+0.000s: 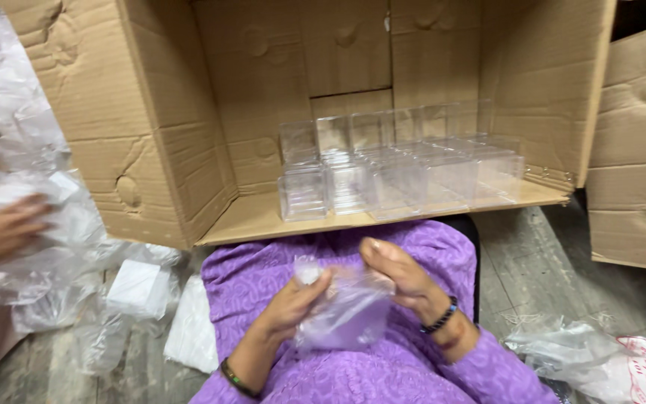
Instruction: The person sits on the floor and packs clear plastic boxes for storage. They place each box into a clear plastic bag, fold the bag closed, and set the wrapped box into a large cardboard box in front of them, repeating this for box after box.
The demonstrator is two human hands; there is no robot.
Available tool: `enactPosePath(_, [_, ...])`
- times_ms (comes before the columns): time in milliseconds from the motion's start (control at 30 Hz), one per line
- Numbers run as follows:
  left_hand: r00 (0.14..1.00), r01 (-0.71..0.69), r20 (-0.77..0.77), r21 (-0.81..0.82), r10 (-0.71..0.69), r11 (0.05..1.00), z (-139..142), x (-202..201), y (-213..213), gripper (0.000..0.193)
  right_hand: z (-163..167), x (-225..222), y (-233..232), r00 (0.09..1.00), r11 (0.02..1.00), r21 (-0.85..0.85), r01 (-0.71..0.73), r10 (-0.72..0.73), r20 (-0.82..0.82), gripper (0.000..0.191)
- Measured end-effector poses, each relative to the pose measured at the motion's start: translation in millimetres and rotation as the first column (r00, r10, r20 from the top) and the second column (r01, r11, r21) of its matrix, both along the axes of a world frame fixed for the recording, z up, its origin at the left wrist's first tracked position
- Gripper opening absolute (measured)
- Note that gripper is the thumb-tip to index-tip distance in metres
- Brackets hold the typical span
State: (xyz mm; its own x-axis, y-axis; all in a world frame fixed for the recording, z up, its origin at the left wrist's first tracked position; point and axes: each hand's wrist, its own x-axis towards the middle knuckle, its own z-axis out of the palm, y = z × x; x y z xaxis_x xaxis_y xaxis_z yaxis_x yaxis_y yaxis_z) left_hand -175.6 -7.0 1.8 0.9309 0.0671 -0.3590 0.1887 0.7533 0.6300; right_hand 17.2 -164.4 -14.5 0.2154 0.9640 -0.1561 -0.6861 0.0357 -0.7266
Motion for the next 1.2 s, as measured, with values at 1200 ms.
enactPosePath(1200, [0.936,-0.336,-0.013,0.267,0.352,0.903,-34,131,38,0.029,10,32,1,0.796,0.840,-0.083,0.536,-0.471,0.380,0.035])
